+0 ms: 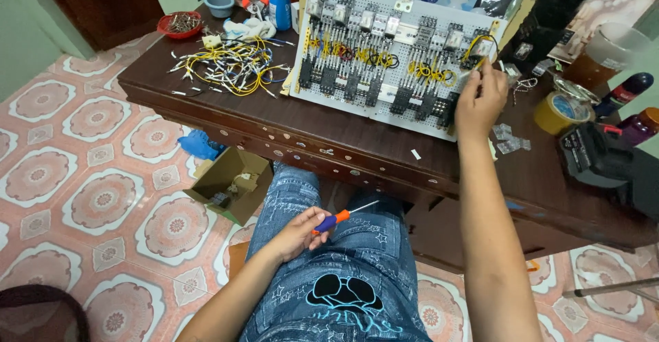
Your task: Routing and securing yellow circuit wires into terminals on a large control board using a screwdriver.
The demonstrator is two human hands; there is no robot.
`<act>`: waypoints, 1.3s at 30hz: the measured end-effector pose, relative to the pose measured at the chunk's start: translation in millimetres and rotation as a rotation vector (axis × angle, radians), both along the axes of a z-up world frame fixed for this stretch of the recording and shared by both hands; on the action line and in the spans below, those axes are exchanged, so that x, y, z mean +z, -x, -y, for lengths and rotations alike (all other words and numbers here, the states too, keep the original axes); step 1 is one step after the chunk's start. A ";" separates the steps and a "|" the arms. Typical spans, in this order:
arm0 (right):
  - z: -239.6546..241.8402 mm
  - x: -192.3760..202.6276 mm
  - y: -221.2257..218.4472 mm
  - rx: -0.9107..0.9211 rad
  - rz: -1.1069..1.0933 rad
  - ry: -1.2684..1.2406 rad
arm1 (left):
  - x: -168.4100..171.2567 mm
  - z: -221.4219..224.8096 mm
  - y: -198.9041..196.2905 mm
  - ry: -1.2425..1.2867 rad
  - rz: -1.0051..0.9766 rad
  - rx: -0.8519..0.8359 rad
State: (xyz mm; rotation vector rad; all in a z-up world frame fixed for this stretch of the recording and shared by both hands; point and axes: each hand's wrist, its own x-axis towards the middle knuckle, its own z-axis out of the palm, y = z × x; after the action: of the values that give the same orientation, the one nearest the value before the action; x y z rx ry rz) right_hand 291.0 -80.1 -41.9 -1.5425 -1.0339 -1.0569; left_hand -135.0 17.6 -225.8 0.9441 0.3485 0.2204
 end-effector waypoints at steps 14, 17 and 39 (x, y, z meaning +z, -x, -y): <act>30.4 -21.4 20.8 0.044 -0.229 -0.034 | -7.0 0.1 -2.6 -0.045 0.004 -0.028; 33.2 -27.7 50.5 -0.016 -0.260 0.040 | -4.5 1.3 -2.1 -0.075 -0.002 -0.044; 23.0 -48.7 197.7 0.402 -0.052 0.164 | -7.4 3.3 -3.0 -0.206 0.093 0.438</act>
State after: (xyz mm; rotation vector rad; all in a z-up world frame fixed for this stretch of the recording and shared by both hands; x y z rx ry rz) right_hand 93.4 -103.1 -90.6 -1.4008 -1.3518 -0.6637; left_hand -132.0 14.3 -233.3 1.0480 0.4508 0.7097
